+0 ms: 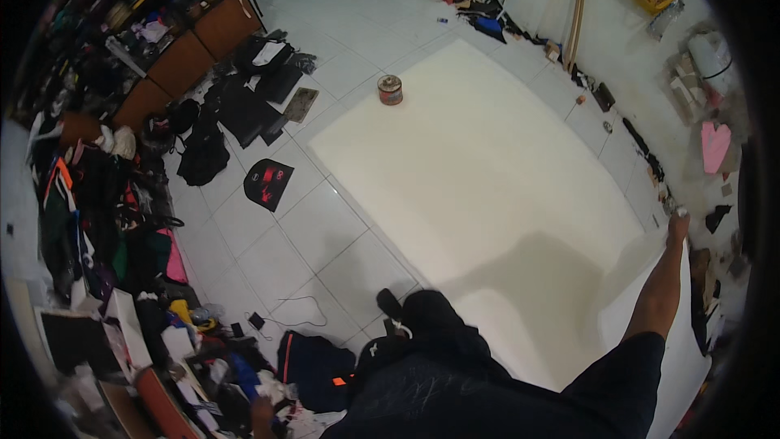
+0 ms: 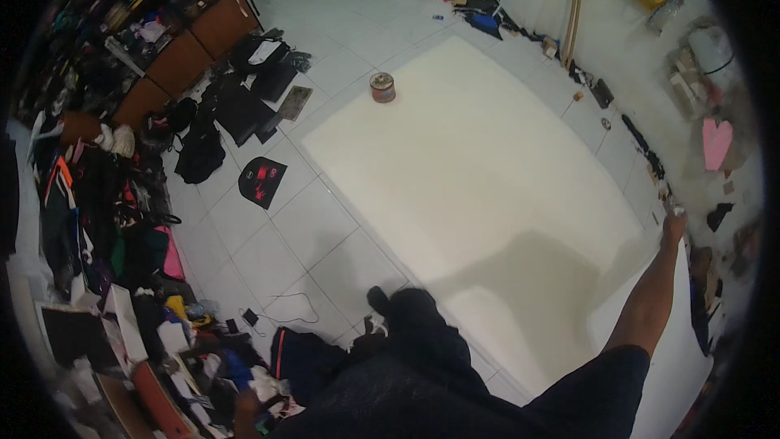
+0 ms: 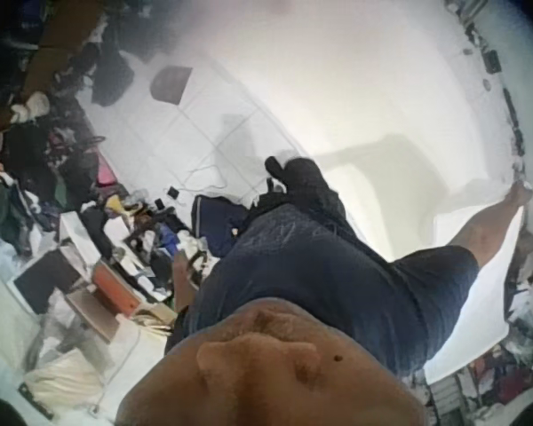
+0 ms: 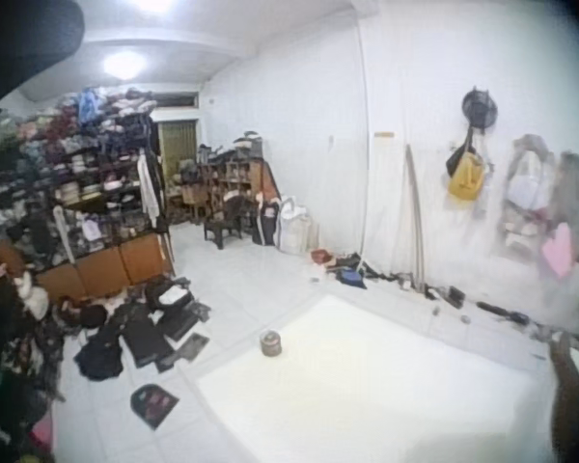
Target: The person cuts a large piece of white foam using shears and then unrolls another section of foam, smoothing it by hand and positioning a weighted container on the edge.
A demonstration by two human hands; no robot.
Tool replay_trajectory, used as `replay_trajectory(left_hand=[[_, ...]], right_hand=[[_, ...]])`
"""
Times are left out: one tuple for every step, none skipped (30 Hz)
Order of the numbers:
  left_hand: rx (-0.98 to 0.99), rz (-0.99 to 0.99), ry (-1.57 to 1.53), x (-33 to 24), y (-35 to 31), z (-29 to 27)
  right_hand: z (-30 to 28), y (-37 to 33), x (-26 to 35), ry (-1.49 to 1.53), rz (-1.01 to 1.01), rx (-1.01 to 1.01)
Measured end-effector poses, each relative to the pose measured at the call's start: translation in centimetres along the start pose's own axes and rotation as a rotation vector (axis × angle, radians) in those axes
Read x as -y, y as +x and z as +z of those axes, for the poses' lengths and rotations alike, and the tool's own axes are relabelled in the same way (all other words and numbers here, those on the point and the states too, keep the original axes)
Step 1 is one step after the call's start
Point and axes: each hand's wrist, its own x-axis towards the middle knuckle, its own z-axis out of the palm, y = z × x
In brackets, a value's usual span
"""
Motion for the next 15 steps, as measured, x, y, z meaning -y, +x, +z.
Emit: replay_trajectory(left_hand=[[0.080, -0.138, 0.017, 7.1, 6.7, 0.9], [0.178, -0.501, -0.517, 11.2, 11.6, 0.7], [0.082, -0.902, -1.008, 14.8, 19.0, 0.7], [0.134, -1.004, -1.142, 14.5, 27.9, 1.1], [0.126, -0.999, -1.223, 13.0, 36.3, -0.6], [0.094, -0.873, -1.169, 15.4, 41.2, -1.6], [0.024, -0.842, -1.203, 17.3, 44.8, -2.0], [-0.043, -0.808, -1.239, 18.9, 48.0, -2.0], [-0.017, -0.783, -1.324, 20.6, 49.1, 0.6], [0.011, -0.750, -1.386, 22.7, 49.3, 2.7], [0.190, -0.807, -1.178, 24.0, 50.1, 3.4], [0.321, -0.877, -1.044, 25.2, 48.9, 6.1], [0.480, -0.938, -1.026, 24.5, 49.2, 8.8], [0.599, -0.954, -1.016, 24.0, 51.6, 9.4], [0.702, -0.962, -1.052, 23.1, 53.8, 10.8]], right_hand=[[1.4, -0.9, 1.0, 0.075, 0.037, -0.018], [4.7, -2.4, 3.1, 0.075, 0.048, -0.004], [5.3, -2.9, 4.4, -0.007, -0.004, -0.066], [3.4, -2.7, 5.2, -0.143, -0.075, -0.147], [1.6, -2.7, 5.9, -0.199, -0.071, -0.183], [3.2, -3.4, 7.8, -0.142, -0.028, -0.135], [5.3, -3.5, 10.6, -0.073, 0.004, -0.092], [7.1, -3.7, 13.3, -0.057, 0.005, -0.103], [8.6, -3.9, 15.9, -0.005, 0.018, -0.076], [10.5, -4.5, 18.1, 0.053, 0.047, -0.036], [14.5, -9.5, 18.6, 0.070, 0.181, 0.028], [16.5, -9.4, 22.1, 0.107, 0.181, -0.008], [16.5, -7.7, 25.7, -0.053, 0.093, -0.074], [17.9, -10.0, 27.3, 0.023, 0.209, -0.024], [17.6, -9.5, 29.7, 0.123, 0.264, -0.001]])
